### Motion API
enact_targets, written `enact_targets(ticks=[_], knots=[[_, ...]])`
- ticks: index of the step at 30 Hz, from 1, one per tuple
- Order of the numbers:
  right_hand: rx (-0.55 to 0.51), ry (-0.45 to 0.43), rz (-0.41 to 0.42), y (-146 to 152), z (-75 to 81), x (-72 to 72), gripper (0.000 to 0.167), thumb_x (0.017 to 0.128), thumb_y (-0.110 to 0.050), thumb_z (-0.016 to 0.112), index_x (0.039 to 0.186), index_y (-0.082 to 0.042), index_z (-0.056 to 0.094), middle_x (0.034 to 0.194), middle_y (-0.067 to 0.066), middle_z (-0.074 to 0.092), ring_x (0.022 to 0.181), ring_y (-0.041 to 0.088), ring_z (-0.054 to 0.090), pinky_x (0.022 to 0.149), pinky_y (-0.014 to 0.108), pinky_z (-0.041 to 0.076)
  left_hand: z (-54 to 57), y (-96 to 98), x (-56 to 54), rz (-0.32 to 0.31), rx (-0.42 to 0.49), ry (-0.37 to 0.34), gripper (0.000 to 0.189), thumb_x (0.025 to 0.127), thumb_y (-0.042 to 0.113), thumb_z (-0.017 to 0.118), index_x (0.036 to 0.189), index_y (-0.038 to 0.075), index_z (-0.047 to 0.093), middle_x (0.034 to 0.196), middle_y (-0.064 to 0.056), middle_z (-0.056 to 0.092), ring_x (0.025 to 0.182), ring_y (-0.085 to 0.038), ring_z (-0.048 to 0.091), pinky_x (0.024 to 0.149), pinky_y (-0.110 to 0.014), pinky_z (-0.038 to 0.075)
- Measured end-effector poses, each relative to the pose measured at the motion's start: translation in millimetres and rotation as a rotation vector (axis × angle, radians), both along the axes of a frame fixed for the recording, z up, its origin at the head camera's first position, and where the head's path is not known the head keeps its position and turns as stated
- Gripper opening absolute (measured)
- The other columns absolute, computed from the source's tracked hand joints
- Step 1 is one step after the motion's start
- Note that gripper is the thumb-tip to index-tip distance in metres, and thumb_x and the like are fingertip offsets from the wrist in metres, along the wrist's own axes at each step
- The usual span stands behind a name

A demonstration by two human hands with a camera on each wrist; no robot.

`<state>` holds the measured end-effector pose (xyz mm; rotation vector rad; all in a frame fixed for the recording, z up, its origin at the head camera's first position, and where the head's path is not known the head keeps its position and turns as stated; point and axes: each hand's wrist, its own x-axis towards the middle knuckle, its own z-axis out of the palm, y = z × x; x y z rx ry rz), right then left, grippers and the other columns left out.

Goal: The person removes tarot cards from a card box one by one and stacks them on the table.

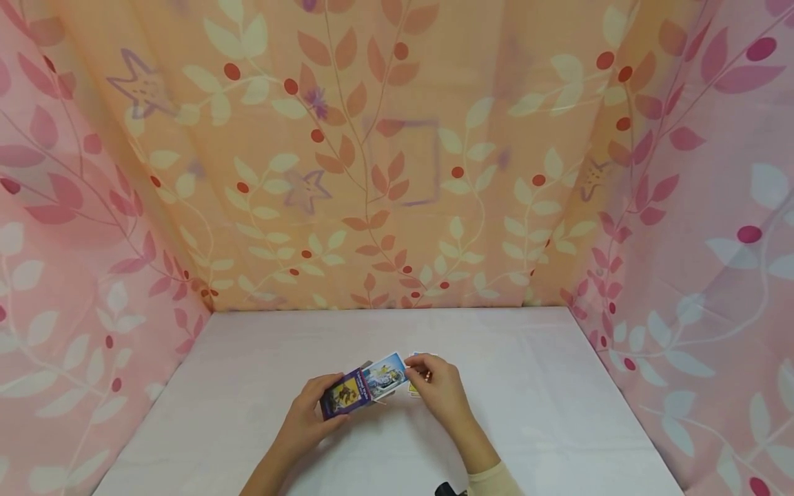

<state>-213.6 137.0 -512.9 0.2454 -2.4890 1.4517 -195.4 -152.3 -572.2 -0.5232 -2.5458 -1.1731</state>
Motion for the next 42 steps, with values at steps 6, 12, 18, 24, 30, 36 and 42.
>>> enact_targets(ticks=[6,12,18,24,30,36,42], knots=[[-0.004,0.036,0.002,4.8,0.4,-2.3,0.014,0.088,-0.012,0.081,0.099,-0.020,0.077,0.080,-0.011,0.068,0.074,0.010,0.057,0.064,0.021,0.046,-1.5,-0.8,0.2,-0.001,0.012,0.000,0.084,0.069,0.022,0.097,0.144,0.019,0.057,0.138,0.012,0.059,0.127,-0.011,0.054,0.106,-0.048,0.050],[-0.028,0.060,0.007,10.4,2.1,-4.6,0.014,0.089,-0.011,0.080,0.099,-0.019,0.077,0.079,-0.009,0.068,0.072,0.011,0.056,0.062,0.021,0.045,-1.1,-0.7,1.6,0.010,0.015,-0.020,0.084,0.070,0.022,0.097,0.144,0.021,0.057,0.138,0.011,0.059,0.127,-0.012,0.054,0.106,-0.051,0.049],[-0.014,0.072,0.002,16.5,1.1,-7.3,0.012,0.091,-0.015,0.078,0.101,-0.020,0.076,0.080,-0.011,0.069,0.072,0.010,0.057,0.063,0.021,0.047,-0.2,-0.8,1.2,0.014,0.005,-0.001,0.084,0.069,0.022,0.097,0.144,0.018,0.057,0.138,0.010,0.059,0.127,-0.013,0.055,0.106,-0.051,0.050],[-0.017,0.069,-0.009,21.6,0.7,-8.1,0.011,0.091,-0.014,0.078,0.101,-0.019,0.076,0.082,-0.010,0.070,0.073,0.010,0.057,0.063,0.021,0.047,0.0,-1.6,1.5,0.015,0.012,-0.012,0.084,0.070,0.022,0.096,0.144,0.019,0.057,0.138,0.010,0.059,0.127,-0.013,0.055,0.106,-0.051,0.049],[-0.021,0.107,-0.008,25.6,2.0,-11.9,0.012,0.091,-0.012,0.078,0.102,-0.016,0.077,0.084,-0.007,0.071,0.074,0.011,0.058,0.063,0.021,0.048,0.3,-2.3,1.2,0.025,0.018,-0.022,0.083,0.071,0.024,0.096,0.144,0.024,0.057,0.138,0.011,0.059,0.128,-0.012,0.055,0.107,-0.051,0.048],[-0.013,0.114,-0.008,31.9,4.4,-17.6,0.012,0.092,-0.012,0.077,0.103,-0.015,0.077,0.086,-0.006,0.071,0.075,0.011,0.058,0.064,0.021,0.048,0.8,-2.7,0.0,0.029,0.012,-0.023,0.083,0.071,0.025,0.096,0.144,0.025,0.056,0.138,0.010,0.058,0.126,-0.013,0.055,0.106,-0.051,0.049],[0.010,0.139,0.008,40.4,8.5,-26.6,0.012,0.093,-0.013,0.076,0.104,-0.015,0.076,0.088,-0.005,0.071,0.077,0.011,0.057,0.066,0.022,0.048,2.6,-3.6,-0.2,0.026,0.029,-0.032,0.083,0.071,0.024,0.095,0.144,0.028,0.056,0.139,0.011,0.059,0.127,-0.012,0.054,0.106,-0.050,0.049]])
